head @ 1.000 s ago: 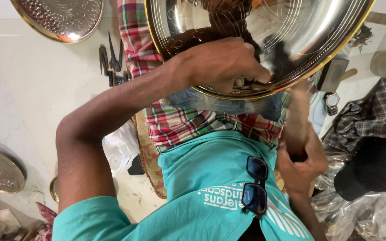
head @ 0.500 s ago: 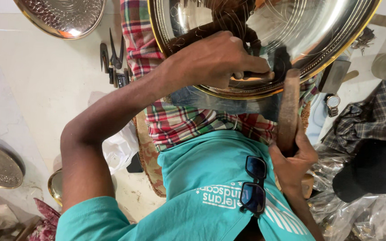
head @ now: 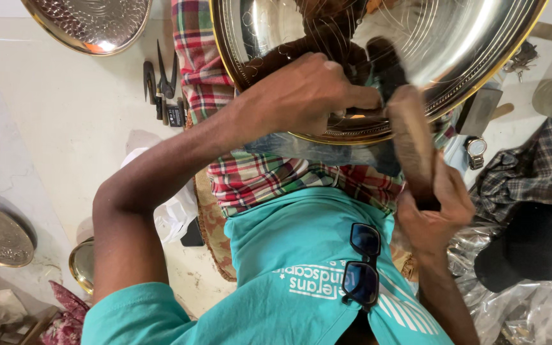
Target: The person holds a metal chisel against a large circular metal plate and repeatedly strikes it with a wooden mallet to emboss or shape the surface. The plate rests on a plaid cloth on the person's lap while they work.
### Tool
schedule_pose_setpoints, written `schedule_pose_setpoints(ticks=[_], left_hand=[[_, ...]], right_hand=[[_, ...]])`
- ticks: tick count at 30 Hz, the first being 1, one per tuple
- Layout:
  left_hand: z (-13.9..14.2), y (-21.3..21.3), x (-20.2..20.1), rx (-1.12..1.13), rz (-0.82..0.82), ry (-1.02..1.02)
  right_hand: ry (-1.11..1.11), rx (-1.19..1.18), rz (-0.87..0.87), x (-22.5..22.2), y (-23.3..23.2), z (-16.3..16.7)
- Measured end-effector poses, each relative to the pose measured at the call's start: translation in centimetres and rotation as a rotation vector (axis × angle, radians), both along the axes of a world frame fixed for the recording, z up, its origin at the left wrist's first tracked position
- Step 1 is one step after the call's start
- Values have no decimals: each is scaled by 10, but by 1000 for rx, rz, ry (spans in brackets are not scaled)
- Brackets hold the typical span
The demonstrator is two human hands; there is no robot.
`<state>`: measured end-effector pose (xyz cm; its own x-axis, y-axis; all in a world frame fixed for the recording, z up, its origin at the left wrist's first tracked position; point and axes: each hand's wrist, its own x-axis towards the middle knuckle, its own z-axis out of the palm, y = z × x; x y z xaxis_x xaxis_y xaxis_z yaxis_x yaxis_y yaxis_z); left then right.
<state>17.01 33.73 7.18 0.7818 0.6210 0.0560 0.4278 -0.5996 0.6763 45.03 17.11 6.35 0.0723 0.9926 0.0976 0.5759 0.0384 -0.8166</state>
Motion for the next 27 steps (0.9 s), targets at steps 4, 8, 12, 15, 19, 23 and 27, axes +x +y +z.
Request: schedule_pose_setpoints(ticks=[4,8,12,15,19,23,27], left_hand=[[1,-9,0,-5,106,-15],[1,-22,-3,28,243,-120],[-3,-41,-3,-195,396,113],[-4,-56,1,-52,556,-148],[0,-76,16,-71,815,-239],[4,-97,36,-151,1088,-321],[-4,-103,45,12,1205,-270]], right_hand=[[27,13,87,-3,22,21],[79,-44,172,-4,50,43],[119,-57,269,7,79,48],[-40,-119,447,19,109,55],[141,-123,682,3,155,82],[-506,-347,833,-13,191,133],[-631,-150,955,-41,205,142]])
